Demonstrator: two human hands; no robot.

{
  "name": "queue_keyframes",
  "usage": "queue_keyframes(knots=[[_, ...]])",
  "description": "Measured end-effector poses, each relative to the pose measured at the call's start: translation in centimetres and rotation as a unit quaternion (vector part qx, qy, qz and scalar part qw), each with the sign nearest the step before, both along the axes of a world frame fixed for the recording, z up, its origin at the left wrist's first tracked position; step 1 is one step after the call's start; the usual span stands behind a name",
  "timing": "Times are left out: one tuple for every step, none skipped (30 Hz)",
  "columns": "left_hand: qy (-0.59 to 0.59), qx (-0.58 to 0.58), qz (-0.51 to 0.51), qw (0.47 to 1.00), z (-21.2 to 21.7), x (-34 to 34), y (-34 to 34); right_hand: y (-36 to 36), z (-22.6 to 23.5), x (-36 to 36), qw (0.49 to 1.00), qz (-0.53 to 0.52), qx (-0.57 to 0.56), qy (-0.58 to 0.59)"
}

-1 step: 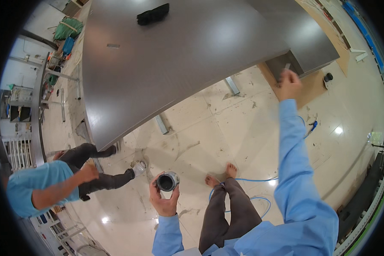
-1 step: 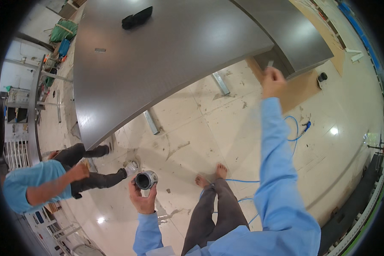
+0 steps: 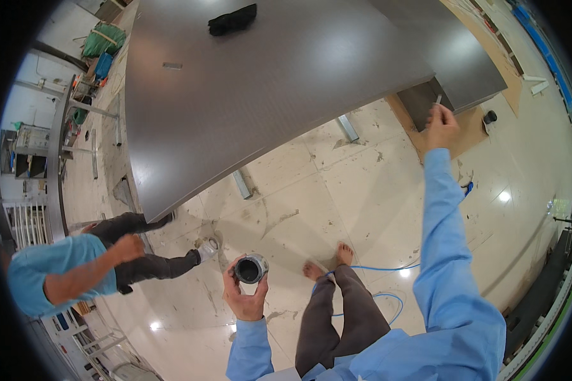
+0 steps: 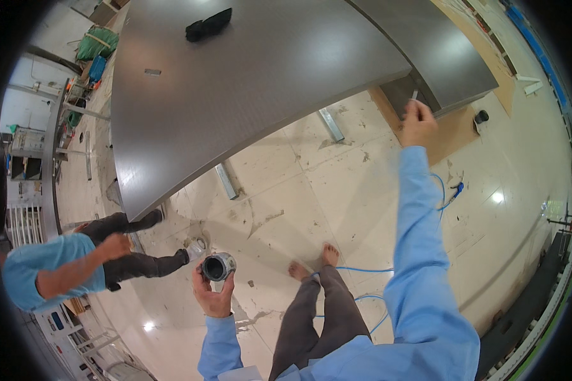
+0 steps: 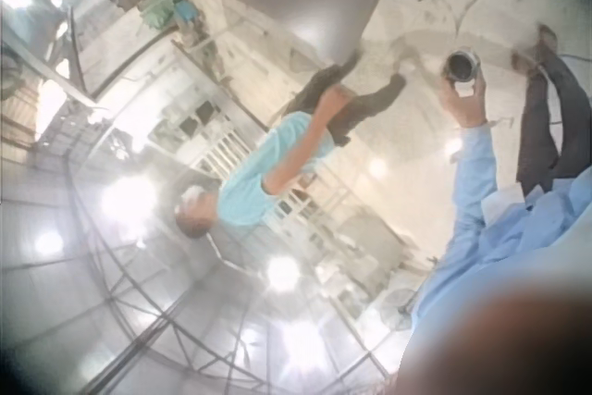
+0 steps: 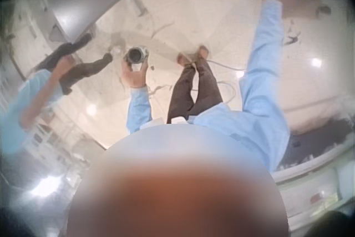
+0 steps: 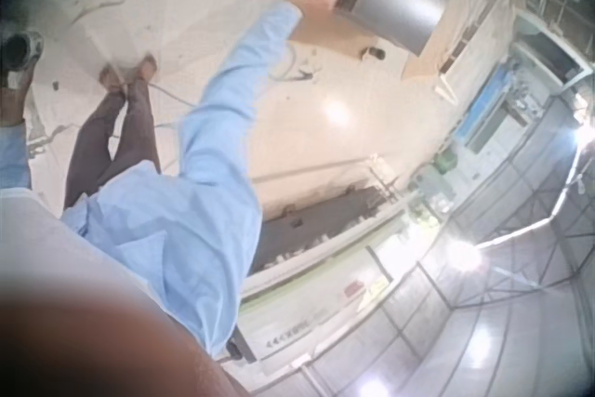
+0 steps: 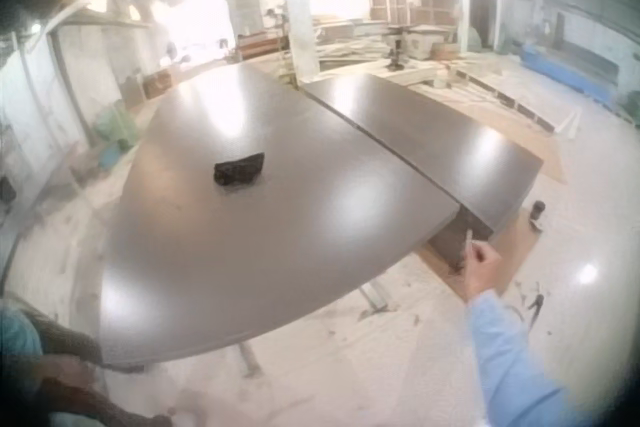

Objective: The person mixes a dark substance in a small container using a stick, then applies it to the edges of a large metal sheet. They wipe the applied substance with a black cloth and continue applying it along the edges.

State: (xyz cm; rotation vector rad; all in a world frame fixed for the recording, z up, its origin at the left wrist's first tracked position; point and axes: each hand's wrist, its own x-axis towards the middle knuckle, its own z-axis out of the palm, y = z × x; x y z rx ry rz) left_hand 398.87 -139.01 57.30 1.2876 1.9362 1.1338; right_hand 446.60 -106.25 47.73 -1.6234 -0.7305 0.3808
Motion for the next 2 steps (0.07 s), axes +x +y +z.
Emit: queue_keyframes(knots=[[0.013, -0.002, -0.006, 1.0, 0.17, -0.3, 0.07, -0.19, -0.22, 1.11, 0.999, 0.04, -0.006, -0.034], [0.008, 0.005, -0.012, 1.0, 0.3, -0.55, 0.19, -0.84, -0.37, 2.08, 0.997, 0.058, -0.035, -0.044]])
